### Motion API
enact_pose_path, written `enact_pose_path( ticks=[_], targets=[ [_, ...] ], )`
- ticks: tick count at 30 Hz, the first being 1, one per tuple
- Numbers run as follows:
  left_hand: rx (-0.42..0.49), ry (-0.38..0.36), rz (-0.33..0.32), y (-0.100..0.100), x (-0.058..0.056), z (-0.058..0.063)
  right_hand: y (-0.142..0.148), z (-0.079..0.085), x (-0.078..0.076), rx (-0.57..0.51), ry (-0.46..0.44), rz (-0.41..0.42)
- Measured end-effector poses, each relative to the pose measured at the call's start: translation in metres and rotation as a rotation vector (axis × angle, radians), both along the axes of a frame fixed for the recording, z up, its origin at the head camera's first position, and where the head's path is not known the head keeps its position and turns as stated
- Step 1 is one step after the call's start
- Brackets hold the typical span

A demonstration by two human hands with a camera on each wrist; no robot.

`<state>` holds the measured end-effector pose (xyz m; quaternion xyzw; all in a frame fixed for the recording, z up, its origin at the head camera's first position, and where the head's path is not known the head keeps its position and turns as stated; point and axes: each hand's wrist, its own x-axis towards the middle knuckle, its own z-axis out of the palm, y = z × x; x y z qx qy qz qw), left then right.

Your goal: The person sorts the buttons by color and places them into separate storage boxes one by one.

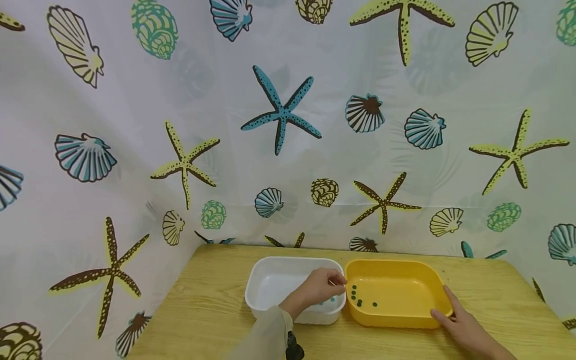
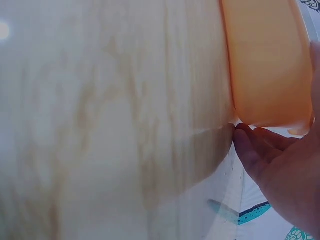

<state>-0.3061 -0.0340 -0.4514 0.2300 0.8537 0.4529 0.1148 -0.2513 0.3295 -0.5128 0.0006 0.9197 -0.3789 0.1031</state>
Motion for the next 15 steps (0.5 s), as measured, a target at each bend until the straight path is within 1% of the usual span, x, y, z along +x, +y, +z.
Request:
enact_pose_path(
  ticks=[6, 11, 13, 15],
  targets=[
    [-0.018, 0.003, -0.021, -0.023, 0.012, -0.002, -0.002, 0.001, 0.001, 0.012, 0.007, -0.008],
    [-0.031, 0.007, -0.026, -0.039, 0.021, -0.002, 0.001, 0.0, 0.003, -0.003, 0.055, -0.001],
    [-0.046, 0.024, -0.021, -0.045, 0.025, -0.003, 0.002, 0.0, 0.003, -0.007, 0.086, 0.008],
    [-0.063, 0.061, -0.018, -0.052, 0.028, -0.005, 0.002, 0.0, 0.003, -0.018, 0.113, 0.008]
  ],
)
